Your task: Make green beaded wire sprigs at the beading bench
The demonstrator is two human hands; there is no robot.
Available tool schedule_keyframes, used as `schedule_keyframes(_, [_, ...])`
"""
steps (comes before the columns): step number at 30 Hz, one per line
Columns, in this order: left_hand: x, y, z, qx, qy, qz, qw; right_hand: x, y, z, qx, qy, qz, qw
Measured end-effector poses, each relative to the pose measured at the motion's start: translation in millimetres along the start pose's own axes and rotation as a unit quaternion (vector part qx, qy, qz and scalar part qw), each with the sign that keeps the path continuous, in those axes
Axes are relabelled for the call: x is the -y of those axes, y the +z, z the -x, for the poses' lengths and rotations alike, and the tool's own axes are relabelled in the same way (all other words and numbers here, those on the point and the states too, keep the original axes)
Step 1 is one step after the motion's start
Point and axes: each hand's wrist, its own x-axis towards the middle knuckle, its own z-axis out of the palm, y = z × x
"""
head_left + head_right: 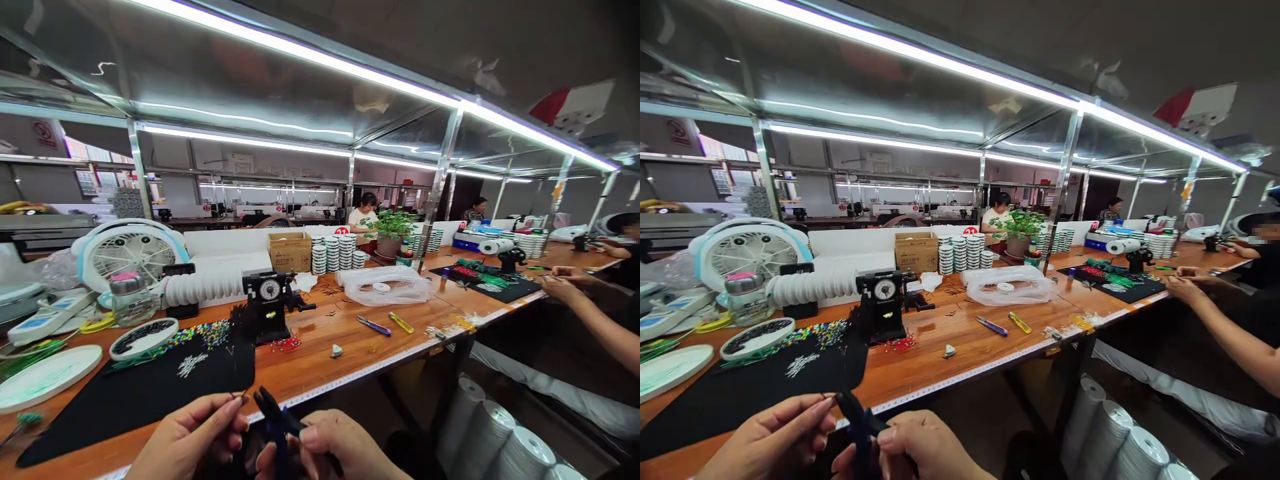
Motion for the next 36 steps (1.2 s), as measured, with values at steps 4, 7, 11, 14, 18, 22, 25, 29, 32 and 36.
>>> schedule_keyframes(4, [-2.8, -4.0, 7.7, -0.008, 0.01, -0.002, 1.0, -11.2, 5.8, -5.1, -0.074, -0.057, 0.138, 0.986])
schedule_keyframes(7, [-3.8, -5.0, 10.8, -0.011, 0.02, 0.007, 1.0, -12.2, 9.1, -4.2, -0.119, -0.098, 0.335, 0.93])
schedule_keyframes(11, [-2.1, -6.1, 14.3, -0.013, 0.037, 0.02, 0.999, -13.5, 10.9, -5.6, -0.136, -0.087, 0.397, 0.904])
schedule_keyframes(14, [-1.0, -7.0, 16.1, -0.018, 0.039, 0.022, 0.999, -16.0, 11.8, -7.8, -0.146, -0.09, 0.419, 0.891])
schedule_keyframes(18, [-1.3, -6.2, 17.1, -0.026, 0.039, 0.007, 0.999, -16.6, 14.4, -9.0, -0.144, -0.103, 0.433, 0.884])
schedule_keyframes(22, [-1.6, -4.4, 17.9, -0.017, 0.027, -0.007, 0.999, -16.3, 15.7, -8.9, -0.153, -0.112, 0.438, 0.879])
schedule_keyframes(25, [-0.7, -4.0, 18.0, -0.015, 0.021, -0.001, 1.0, -17.7, 14.7, -9.1, -0.158, -0.112, 0.443, 0.875])
schedule_keyframes(29, [-0.9, -3.3, 17.7, -0.011, 0.015, -0.001, 1.0, -22.2, 12.9, -10.5, -0.154, -0.126, 0.452, 0.869])
schedule_keyframes(32, [-2.9, -3.0, 17.6, -0.004, 0.018, -0.033, 0.999, -24.1, 12.2, -11.9, -0.157, -0.127, 0.45, 0.87])
schedule_keyframes(36, [-4.0, -8.5, 17.2, 0.015, 0.051, -0.168, 0.984, -18.7, 12.3, -11.0, -0.17, -0.153, 0.474, 0.85])
